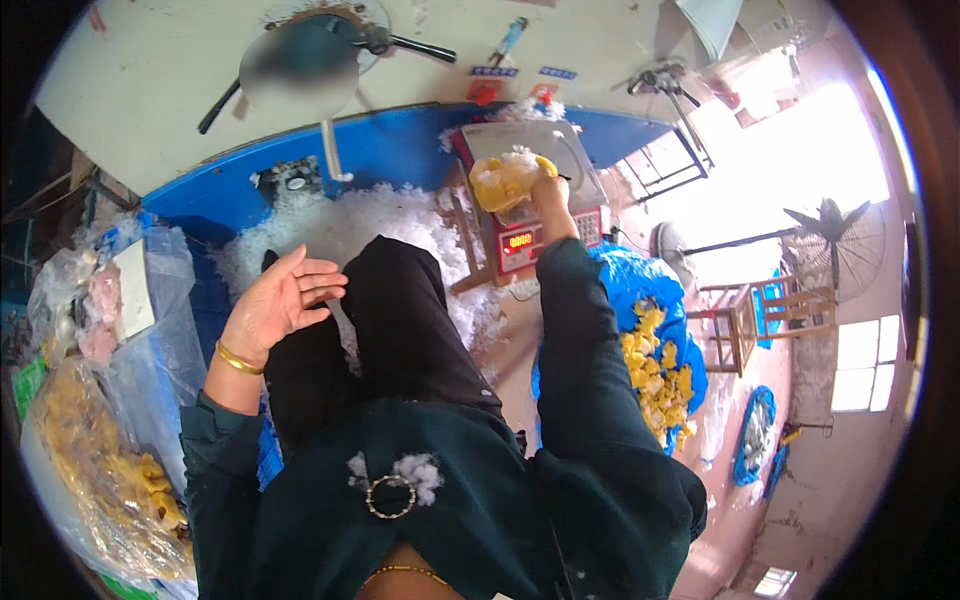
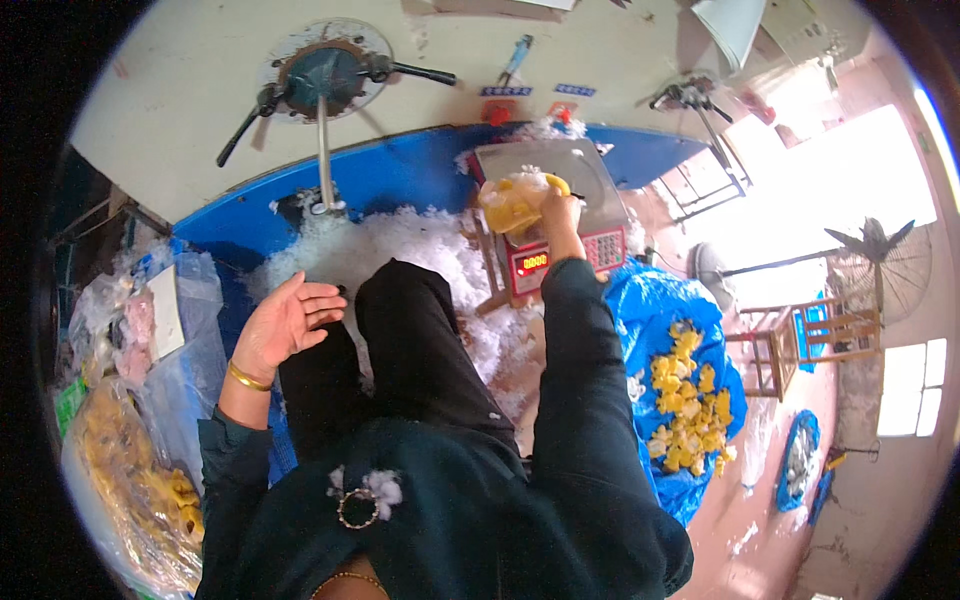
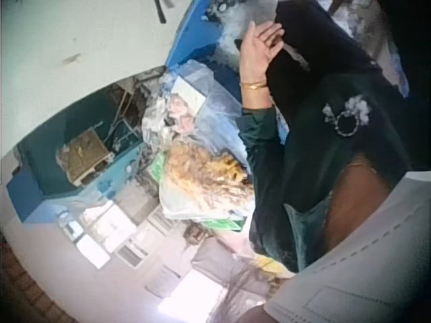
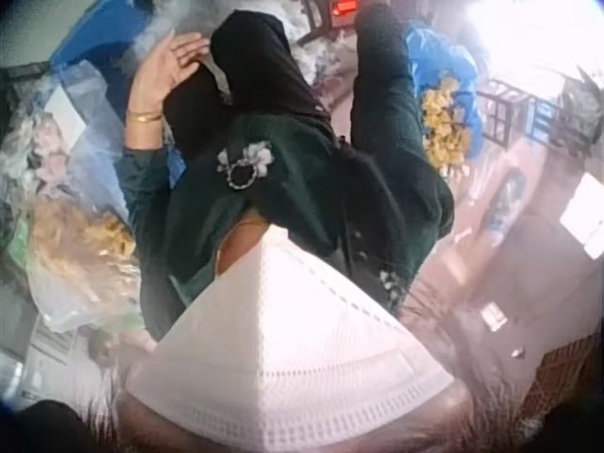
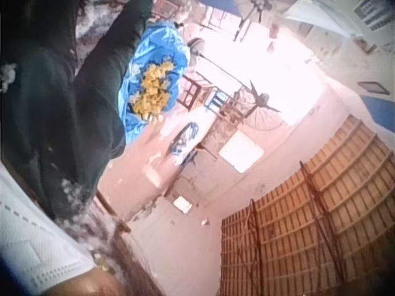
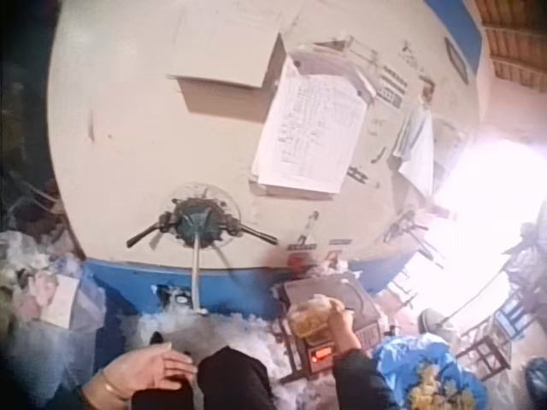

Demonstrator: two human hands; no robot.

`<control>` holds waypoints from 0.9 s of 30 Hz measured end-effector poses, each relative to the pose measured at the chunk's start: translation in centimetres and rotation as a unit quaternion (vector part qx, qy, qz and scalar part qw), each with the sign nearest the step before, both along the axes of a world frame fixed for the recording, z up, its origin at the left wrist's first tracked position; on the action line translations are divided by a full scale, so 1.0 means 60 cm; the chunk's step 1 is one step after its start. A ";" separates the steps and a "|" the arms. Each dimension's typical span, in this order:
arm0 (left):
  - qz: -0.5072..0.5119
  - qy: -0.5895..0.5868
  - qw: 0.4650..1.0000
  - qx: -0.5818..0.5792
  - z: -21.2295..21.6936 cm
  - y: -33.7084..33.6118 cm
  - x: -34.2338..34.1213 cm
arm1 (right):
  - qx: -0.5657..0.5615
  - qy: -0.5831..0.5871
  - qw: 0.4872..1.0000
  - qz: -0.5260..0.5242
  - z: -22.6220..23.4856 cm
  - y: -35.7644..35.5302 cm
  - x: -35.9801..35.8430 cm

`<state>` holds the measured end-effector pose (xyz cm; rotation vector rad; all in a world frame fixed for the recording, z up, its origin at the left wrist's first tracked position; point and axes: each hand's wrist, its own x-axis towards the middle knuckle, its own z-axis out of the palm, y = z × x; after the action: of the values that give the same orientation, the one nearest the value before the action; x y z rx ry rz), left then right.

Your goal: The person repeatedly picks up yellow rubber duck toys and stuffs white cotton into them using a metal rod. The person then places the stuffed ducks onto a digital scale.

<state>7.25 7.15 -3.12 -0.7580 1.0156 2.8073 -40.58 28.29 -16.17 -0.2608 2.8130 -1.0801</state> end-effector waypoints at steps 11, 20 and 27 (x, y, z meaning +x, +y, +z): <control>0.103 -0.108 0.989 0.014 -0.062 0.040 0.043 | 0.040 0.078 0.995 0.051 0.071 0.135 0.204; 0.115 -0.102 0.986 -0.070 -0.089 0.071 0.087 | 0.276 0.287 0.848 0.349 0.116 0.033 0.193; 0.161 -0.100 0.974 -0.123 -0.111 0.083 0.081 | 0.184 0.297 0.866 0.357 0.116 -0.016 0.197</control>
<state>12.14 12.14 -9.76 -1.3131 1.3239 2.8068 -28.75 27.33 -9.20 -1.6617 2.8418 -0.3041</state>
